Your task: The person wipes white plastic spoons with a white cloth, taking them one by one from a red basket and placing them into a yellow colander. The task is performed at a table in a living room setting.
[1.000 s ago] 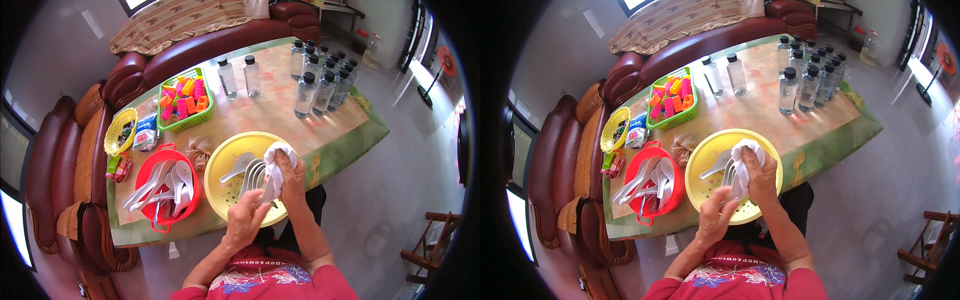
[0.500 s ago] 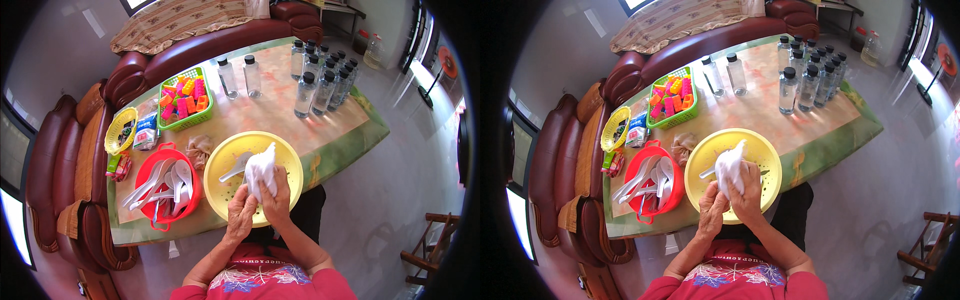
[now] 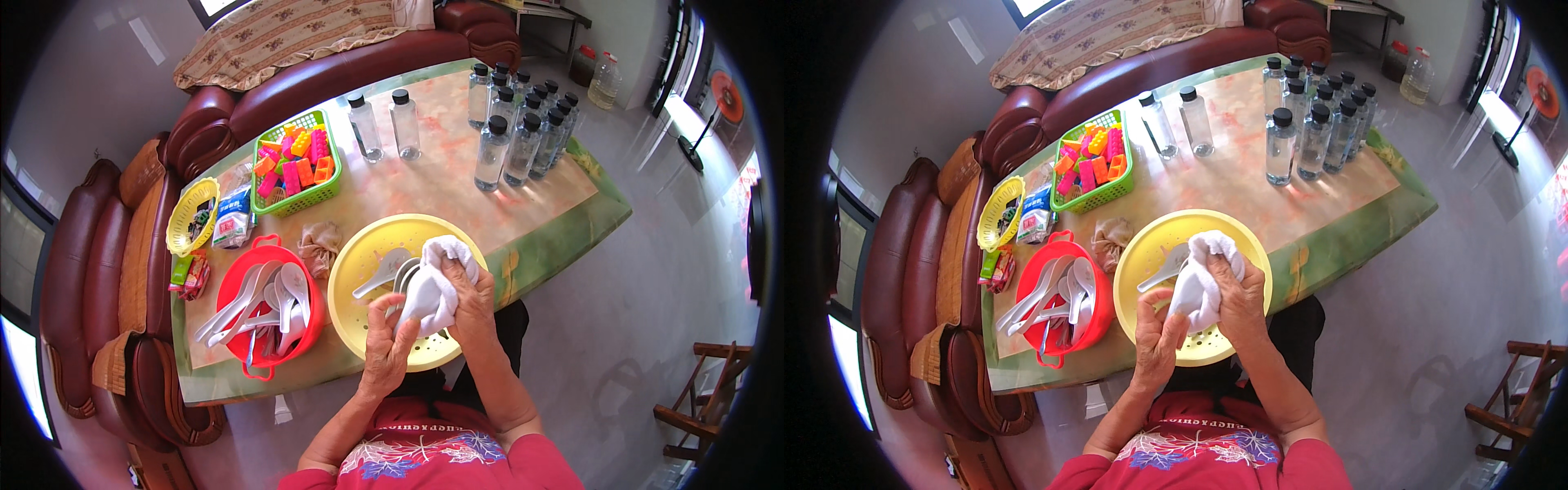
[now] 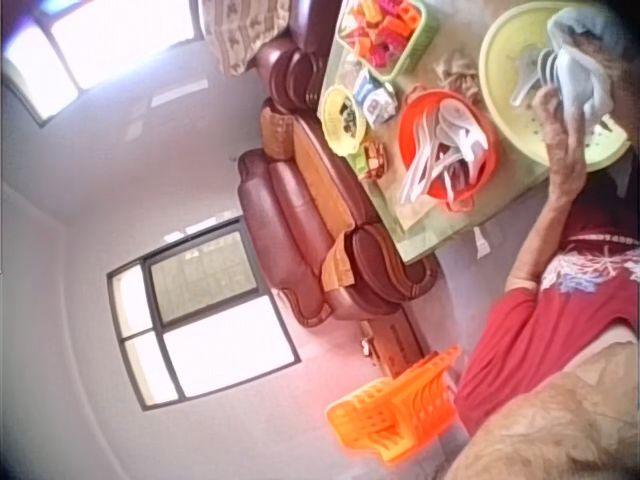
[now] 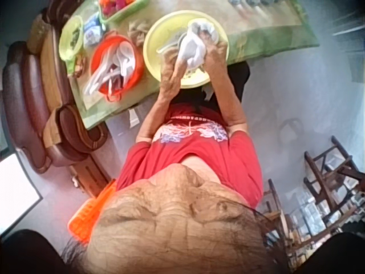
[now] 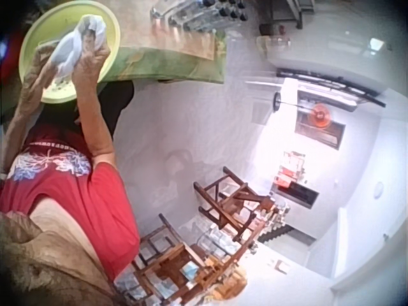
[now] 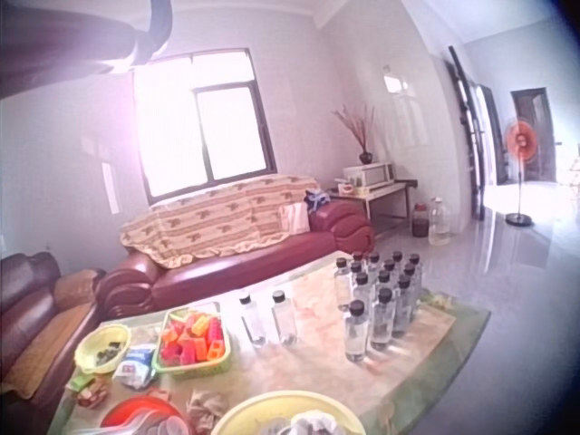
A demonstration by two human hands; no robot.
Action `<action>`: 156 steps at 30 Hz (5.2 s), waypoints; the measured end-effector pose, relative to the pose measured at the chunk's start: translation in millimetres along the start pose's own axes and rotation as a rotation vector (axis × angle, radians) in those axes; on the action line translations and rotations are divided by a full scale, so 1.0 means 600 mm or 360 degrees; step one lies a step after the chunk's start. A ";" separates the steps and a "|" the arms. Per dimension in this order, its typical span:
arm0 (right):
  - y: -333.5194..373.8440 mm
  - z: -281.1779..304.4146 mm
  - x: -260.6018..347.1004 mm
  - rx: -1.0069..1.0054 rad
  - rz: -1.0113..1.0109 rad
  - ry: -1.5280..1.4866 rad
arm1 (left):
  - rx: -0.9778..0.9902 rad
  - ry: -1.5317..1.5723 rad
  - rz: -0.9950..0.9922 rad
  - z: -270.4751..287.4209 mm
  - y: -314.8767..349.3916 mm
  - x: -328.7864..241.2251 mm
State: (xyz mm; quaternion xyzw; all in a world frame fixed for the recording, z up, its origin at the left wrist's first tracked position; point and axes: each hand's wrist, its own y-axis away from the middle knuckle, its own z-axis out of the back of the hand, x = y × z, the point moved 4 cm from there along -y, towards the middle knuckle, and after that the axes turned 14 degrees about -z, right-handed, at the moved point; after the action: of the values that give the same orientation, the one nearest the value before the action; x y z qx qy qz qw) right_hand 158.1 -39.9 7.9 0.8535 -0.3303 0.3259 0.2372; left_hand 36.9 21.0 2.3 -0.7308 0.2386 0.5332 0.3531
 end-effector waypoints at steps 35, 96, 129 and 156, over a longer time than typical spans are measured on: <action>0.032 -0.047 0.013 -0.0581 0.1573 0.1928 | 0.0021 0.0797 0.0838 -0.011 0.000 0.023; 0.054 -0.041 -0.020 -0.0108 0.1029 0.1903 | -0.0437 -0.0309 -0.0193 0.125 -0.027 -0.035; 0.039 0.035 0.012 -0.0390 0.0916 0.1570 | -0.0157 -0.2558 -0.0236 0.276 -0.036 -0.101; 0.017 0.056 -0.005 -0.0512 0.0848 0.1026 | 0.0595 -0.0636 0.0407 0.054 -0.058 0.047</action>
State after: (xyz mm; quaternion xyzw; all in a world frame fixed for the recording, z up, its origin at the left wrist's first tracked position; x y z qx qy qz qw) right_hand 162.3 -66.3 -15.1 0.5457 -0.4944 0.5693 0.3655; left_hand 51.1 69.1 -21.3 -0.4978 0.3484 0.6534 0.4515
